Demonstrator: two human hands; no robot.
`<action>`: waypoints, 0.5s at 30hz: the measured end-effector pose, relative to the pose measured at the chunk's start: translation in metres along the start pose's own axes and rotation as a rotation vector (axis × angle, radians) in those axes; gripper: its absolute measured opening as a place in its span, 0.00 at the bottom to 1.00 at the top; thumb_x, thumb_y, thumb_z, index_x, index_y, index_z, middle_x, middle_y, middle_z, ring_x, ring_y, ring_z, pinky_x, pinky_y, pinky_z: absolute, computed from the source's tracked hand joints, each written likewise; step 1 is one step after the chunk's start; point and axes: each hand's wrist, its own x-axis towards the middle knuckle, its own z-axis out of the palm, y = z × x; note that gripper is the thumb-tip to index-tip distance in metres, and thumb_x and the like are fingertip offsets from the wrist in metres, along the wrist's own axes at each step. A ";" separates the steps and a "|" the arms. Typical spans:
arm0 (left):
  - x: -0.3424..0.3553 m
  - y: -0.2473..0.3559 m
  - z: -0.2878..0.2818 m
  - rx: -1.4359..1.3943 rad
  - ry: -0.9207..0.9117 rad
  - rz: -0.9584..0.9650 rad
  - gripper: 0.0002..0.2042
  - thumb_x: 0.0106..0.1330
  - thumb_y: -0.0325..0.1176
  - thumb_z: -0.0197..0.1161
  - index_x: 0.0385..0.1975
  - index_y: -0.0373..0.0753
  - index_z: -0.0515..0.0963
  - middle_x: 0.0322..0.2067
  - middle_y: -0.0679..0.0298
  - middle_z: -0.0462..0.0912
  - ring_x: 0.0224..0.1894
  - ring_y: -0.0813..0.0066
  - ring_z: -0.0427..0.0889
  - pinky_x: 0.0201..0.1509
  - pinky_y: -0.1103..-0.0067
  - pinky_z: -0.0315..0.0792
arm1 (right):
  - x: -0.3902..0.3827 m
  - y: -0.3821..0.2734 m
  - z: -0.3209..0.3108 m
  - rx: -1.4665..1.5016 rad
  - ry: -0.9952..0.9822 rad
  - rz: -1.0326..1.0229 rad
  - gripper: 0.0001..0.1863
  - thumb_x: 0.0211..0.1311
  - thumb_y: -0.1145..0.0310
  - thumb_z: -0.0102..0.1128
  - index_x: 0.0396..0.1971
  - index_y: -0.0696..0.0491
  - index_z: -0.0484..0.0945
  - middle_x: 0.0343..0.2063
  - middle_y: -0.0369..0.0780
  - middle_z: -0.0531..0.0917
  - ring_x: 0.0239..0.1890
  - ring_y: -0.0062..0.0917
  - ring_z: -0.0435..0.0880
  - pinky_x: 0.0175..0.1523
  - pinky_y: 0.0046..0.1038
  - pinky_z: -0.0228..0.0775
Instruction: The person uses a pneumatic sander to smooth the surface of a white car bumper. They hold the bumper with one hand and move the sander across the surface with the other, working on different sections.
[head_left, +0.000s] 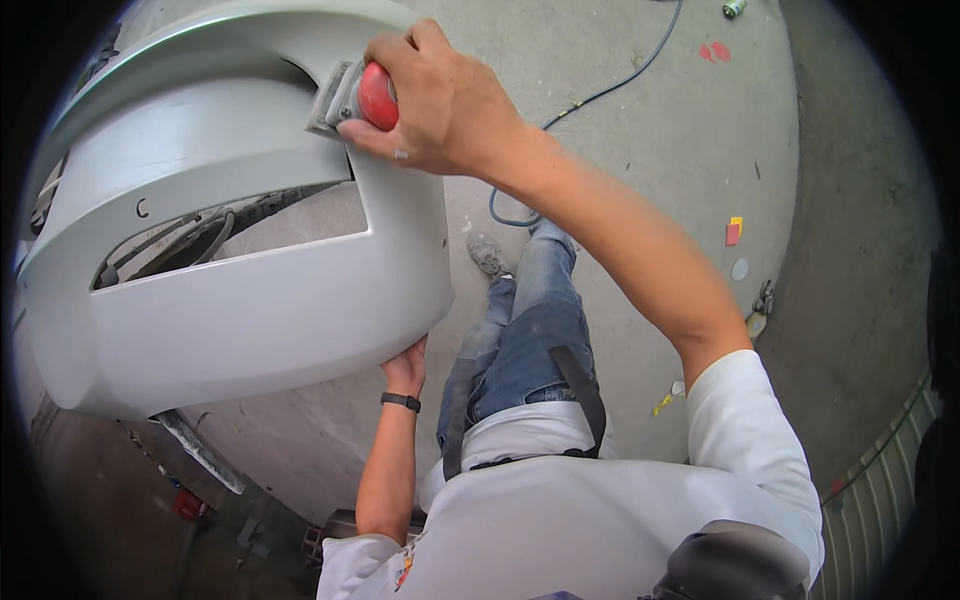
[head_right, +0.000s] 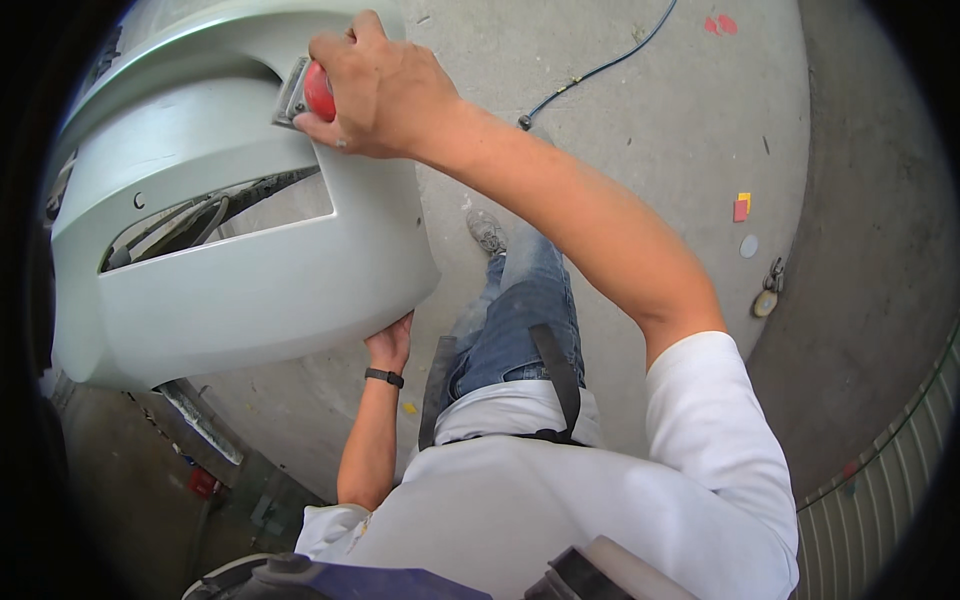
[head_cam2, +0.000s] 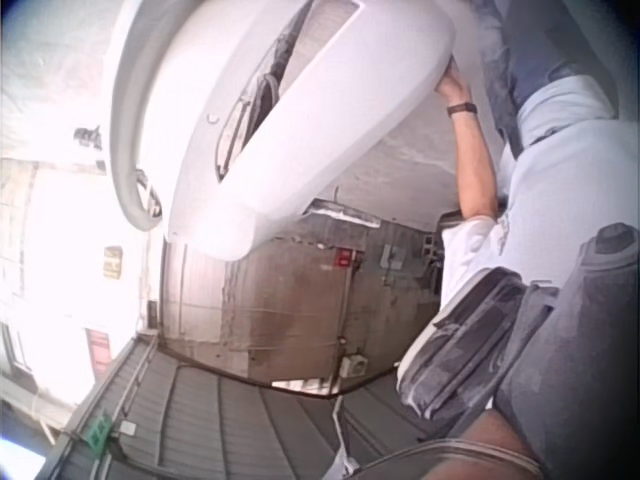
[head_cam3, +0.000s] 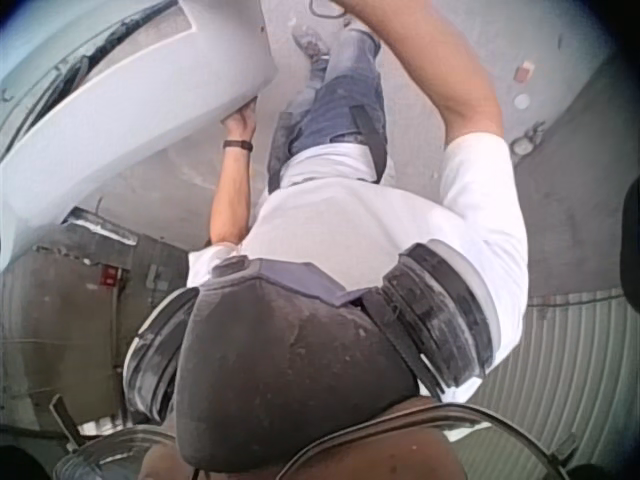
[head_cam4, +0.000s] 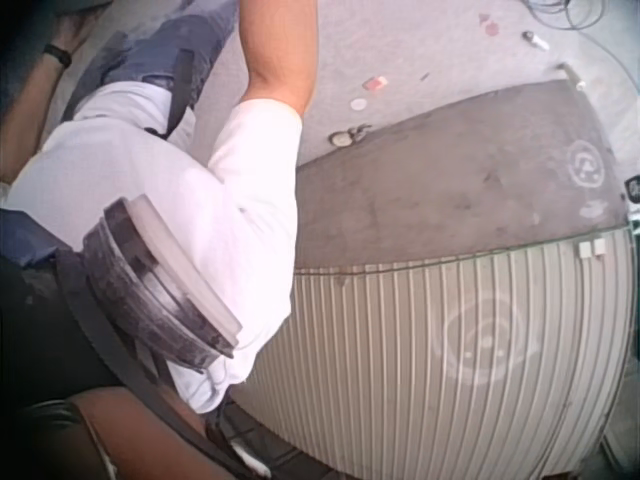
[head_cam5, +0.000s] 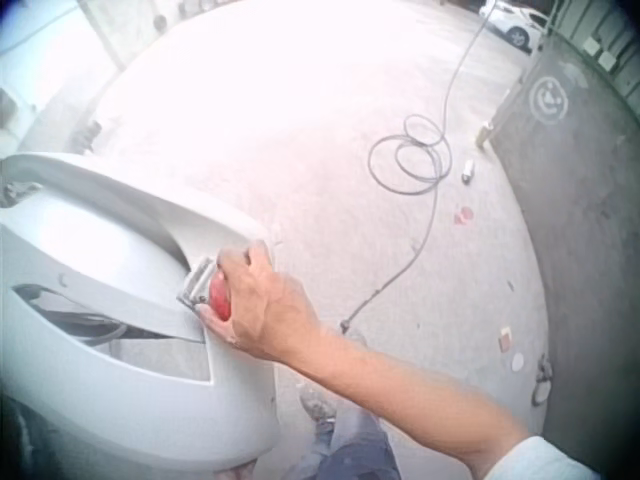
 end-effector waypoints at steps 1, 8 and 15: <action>0.000 -0.001 -0.001 0.004 -0.018 0.002 0.36 0.74 0.66 0.53 0.74 0.49 0.65 0.72 0.64 0.69 0.73 0.58 0.69 0.75 0.56 0.68 | 0.010 0.004 -0.001 0.045 0.004 0.028 0.31 0.56 0.51 0.78 0.50 0.55 0.75 0.45 0.53 0.76 0.33 0.50 0.87 0.39 0.46 0.84; -0.002 -0.008 -0.010 -0.016 0.005 0.010 0.36 0.75 0.65 0.52 0.74 0.49 0.65 0.74 0.63 0.68 0.75 0.56 0.67 0.76 0.54 0.67 | -0.015 0.011 -0.001 0.059 -0.053 0.065 0.33 0.54 0.50 0.80 0.51 0.55 0.75 0.47 0.51 0.76 0.33 0.47 0.88 0.39 0.45 0.86; -0.001 -0.007 -0.011 -0.001 0.024 -0.001 0.36 0.75 0.65 0.52 0.75 0.49 0.64 0.74 0.63 0.67 0.74 0.56 0.68 0.75 0.55 0.67 | -0.061 -0.010 -0.013 0.134 -0.223 -0.037 0.32 0.54 0.51 0.80 0.53 0.51 0.75 0.47 0.51 0.77 0.34 0.46 0.89 0.38 0.44 0.86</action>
